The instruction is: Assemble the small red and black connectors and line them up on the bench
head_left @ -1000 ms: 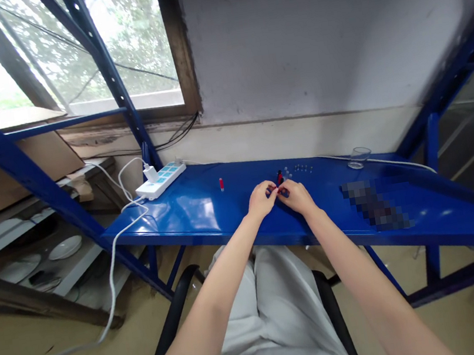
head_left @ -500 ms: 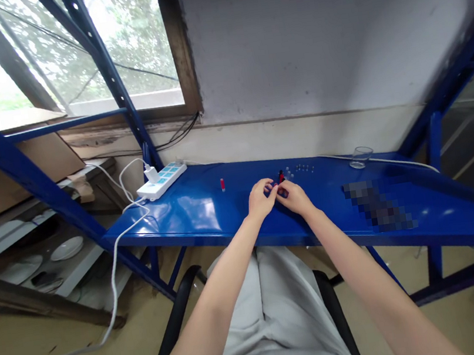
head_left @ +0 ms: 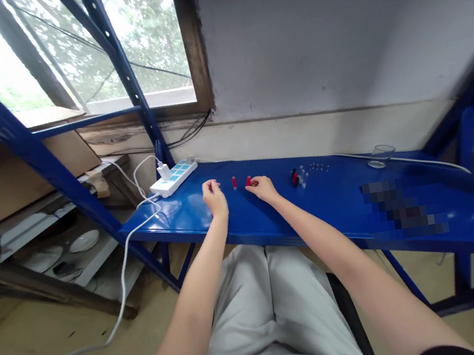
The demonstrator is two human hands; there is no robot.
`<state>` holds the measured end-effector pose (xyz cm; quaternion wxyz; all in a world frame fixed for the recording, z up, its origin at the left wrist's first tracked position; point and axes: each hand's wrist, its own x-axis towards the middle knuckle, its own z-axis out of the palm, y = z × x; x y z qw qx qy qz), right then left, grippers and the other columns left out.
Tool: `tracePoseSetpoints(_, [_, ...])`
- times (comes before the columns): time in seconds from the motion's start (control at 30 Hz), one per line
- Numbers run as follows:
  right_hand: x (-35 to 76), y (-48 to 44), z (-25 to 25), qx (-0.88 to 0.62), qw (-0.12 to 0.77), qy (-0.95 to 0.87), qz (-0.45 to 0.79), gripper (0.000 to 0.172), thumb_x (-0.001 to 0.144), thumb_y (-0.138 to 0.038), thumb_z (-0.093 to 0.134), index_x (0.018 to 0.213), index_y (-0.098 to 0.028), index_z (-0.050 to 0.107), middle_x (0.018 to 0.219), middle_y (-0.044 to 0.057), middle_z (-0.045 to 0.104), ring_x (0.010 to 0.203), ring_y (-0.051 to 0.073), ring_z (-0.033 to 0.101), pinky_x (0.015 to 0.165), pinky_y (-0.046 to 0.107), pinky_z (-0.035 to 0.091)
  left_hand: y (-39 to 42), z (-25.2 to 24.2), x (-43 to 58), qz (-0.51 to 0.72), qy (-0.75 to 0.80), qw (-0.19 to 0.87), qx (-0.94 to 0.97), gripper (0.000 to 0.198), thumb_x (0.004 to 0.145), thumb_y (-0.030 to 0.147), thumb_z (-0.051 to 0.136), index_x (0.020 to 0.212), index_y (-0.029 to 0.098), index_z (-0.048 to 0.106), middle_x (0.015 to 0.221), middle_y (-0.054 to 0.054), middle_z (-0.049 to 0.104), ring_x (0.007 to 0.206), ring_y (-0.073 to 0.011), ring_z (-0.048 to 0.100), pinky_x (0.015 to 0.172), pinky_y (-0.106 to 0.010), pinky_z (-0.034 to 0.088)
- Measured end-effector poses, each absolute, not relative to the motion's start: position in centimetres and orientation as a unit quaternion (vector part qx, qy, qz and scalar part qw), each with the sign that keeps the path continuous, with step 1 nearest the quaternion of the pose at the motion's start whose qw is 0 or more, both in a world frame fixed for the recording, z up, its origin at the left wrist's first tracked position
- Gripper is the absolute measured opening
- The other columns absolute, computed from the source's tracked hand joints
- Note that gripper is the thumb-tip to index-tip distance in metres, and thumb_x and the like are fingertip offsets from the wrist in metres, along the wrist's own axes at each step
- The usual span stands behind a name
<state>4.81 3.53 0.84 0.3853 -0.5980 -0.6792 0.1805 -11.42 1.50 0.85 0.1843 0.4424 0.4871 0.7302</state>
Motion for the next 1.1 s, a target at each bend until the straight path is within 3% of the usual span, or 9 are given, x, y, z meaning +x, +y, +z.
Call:
tracePoseSetpoints(0.6, [2.0, 6.5, 1.1, -0.683, 0.247, -0.659, 0.193, 0.014, 0.073, -0.032, 0.062, 0.082, -0.022, 0.065, 0.093, 0.004, 0.068, 0.092, 0.020, 0.061, 0.079, 0.030, 0.041, 1.1, 1.1, -11.0, 0.746, 0.483, 0.241, 0.390, 0.012, 0.082, 0.020, 0.043, 0.076, 0.016, 0.053, 0.072, -0.001, 0.056, 0.066, -0.0106, 0.052, 0.065, -0.023, 0.042])
tracePoseSetpoints(0.8, [3.0, 5.0, 2.7, -0.681, 0.182, -0.689, 0.166, 0.026, 0.070, -0.028, 0.065, 0.094, -0.019, 0.062, 0.093, 0.009, 0.066, 0.092, 0.022, 0.060, 0.075, 0.031, 0.043, 0.9, 1.2, -11.0, 0.742, 0.491, 0.217, 0.402, 0.011, 0.084, 0.023, 0.043, 0.083, 0.017, 0.052, 0.077, -0.002, 0.057, 0.067, -0.0116, 0.053, 0.068, -0.025, 0.043])
tracePoseSetpoints(0.87, [4.6, 3.3, 3.3, -0.639, 0.227, -0.727, 0.110, 0.025, 0.074, -0.027, 0.060, 0.098, -0.018, 0.060, 0.088, 0.008, 0.065, 0.083, 0.019, 0.060, 0.072, 0.029, 0.043, 0.6, 1.1, -10.5, 0.728, 0.479, 0.166, 0.461, 0.012, 0.085, 0.025, 0.042, 0.088, 0.017, 0.052, 0.082, -0.004, 0.058, 0.072, -0.0127, 0.054, 0.071, -0.027, 0.043])
tracePoseSetpoints(0.93, [7.0, 1.3, 3.7, -0.571, 0.329, -0.752, 0.012, 0.021, 0.079, -0.028, 0.053, 0.096, -0.018, 0.059, 0.082, 0.006, 0.063, 0.078, 0.017, 0.058, 0.071, 0.028, 0.043, 0.0, 1.0, -9.4, 0.689, 0.438, 0.095, 0.570, 0.016, 0.087, 0.026, 0.041, 0.093, 0.017, 0.052, 0.089, -0.006, 0.058, 0.078, -0.0142, 0.055, 0.077, -0.028, 0.044])
tracePoseSetpoints(1.1, [13.7, -2.1, 3.2, -0.529, 0.559, -0.619, -0.155, 0.021, 0.086, -0.032, 0.040, 0.088, -0.017, 0.054, 0.077, 0.006, 0.058, 0.071, 0.016, 0.054, 0.071, 0.030, 0.042, -1.8, 0.9, -4.0, 0.415, 0.278, -0.047, 0.865, 0.028, 0.089, 0.024, 0.036, 0.111, 0.016, 0.050, 0.110, -0.010, 0.058, 0.097, -0.0197, 0.054, 0.086, -0.034, 0.041])
